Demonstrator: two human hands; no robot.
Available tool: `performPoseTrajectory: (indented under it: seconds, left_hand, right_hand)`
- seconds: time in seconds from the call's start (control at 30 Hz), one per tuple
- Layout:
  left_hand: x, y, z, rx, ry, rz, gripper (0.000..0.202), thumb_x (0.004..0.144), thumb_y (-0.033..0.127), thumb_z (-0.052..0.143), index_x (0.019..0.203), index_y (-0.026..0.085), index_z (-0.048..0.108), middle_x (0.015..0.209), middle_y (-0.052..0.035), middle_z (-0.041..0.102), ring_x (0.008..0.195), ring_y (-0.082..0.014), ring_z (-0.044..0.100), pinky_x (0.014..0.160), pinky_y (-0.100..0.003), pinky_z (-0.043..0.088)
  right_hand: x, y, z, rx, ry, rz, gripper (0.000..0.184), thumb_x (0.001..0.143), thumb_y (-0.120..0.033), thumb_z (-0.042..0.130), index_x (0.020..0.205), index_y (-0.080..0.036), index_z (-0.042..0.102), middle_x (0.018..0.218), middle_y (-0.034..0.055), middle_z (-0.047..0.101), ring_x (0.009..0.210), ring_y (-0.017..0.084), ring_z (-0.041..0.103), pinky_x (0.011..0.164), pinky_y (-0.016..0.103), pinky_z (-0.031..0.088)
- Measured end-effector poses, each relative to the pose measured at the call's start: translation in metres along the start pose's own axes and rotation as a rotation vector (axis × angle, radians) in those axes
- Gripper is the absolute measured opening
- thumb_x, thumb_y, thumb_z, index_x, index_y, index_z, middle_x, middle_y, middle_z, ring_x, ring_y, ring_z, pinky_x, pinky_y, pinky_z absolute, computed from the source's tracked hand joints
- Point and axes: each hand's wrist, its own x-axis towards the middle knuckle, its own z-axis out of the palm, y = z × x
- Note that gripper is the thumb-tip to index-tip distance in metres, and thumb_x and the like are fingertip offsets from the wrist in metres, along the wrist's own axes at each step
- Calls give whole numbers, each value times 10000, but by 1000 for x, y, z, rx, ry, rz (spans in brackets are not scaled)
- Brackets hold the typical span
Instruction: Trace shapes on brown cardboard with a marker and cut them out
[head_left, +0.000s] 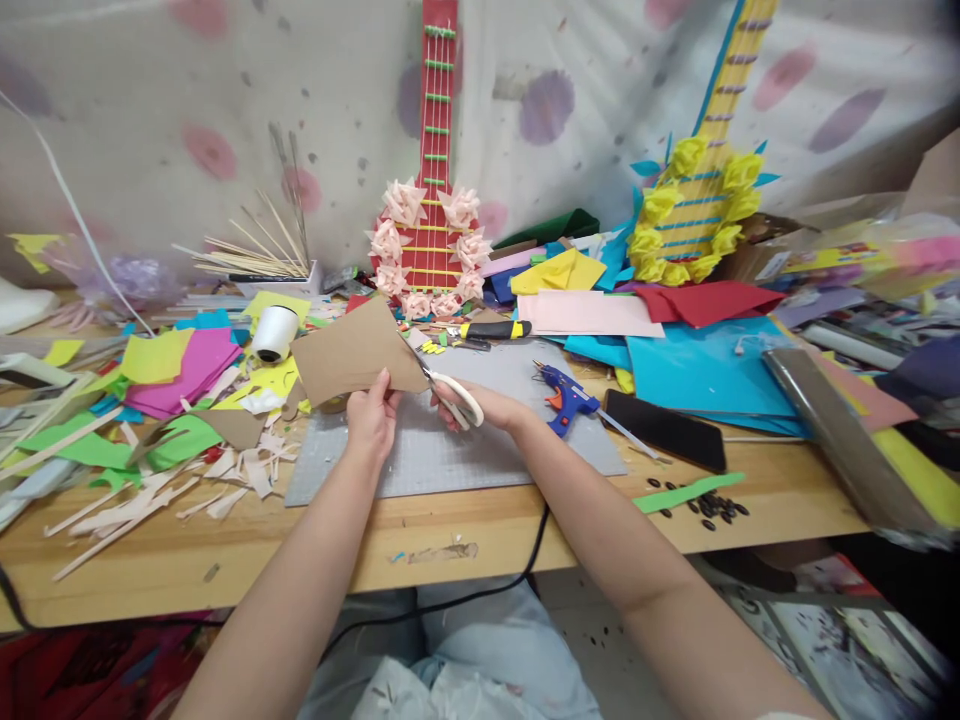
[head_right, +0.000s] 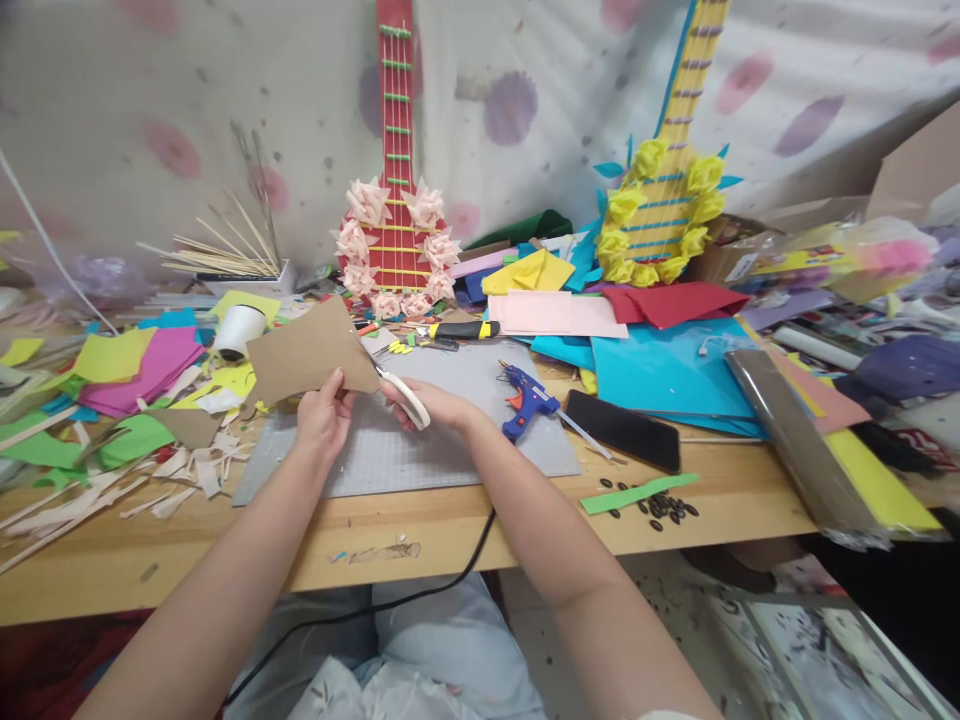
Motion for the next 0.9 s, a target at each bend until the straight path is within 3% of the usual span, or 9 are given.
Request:
performPoseTrajectory:
  seconds: [0.3,0.6,0.9]
  left_hand:
    - [-6,-6,2,76,-16,-28,89,683,89,646,762,129,657,814,-59,701,762,-117,644,790,-267,504]
    - [-8,-9,0,65,-43,-60,111,666,110,666,773,137,654,820,-64,699,778,-124,641,773,-258,505]
    - [-8,-10,-2,57,-44,-91,152,645,115,684,792,146,656,800,-44,699,731,-94,633,693,-193,501]
  right_hand:
    - [-8,-3,1,89,23,29,454,709,-596,537,811,-174,407,518,-72,397,411,56,411,375,179,296]
    - [-8,6,-1,35,75,34,452,687,-584,570,784,-175,405,486,-84,391,374,58,414,350,187,294]
    - [-9,5,-3,50,83,45,455,652,-557,616,776,-179,396,501,-93,368,386,40,365,353,182,301]
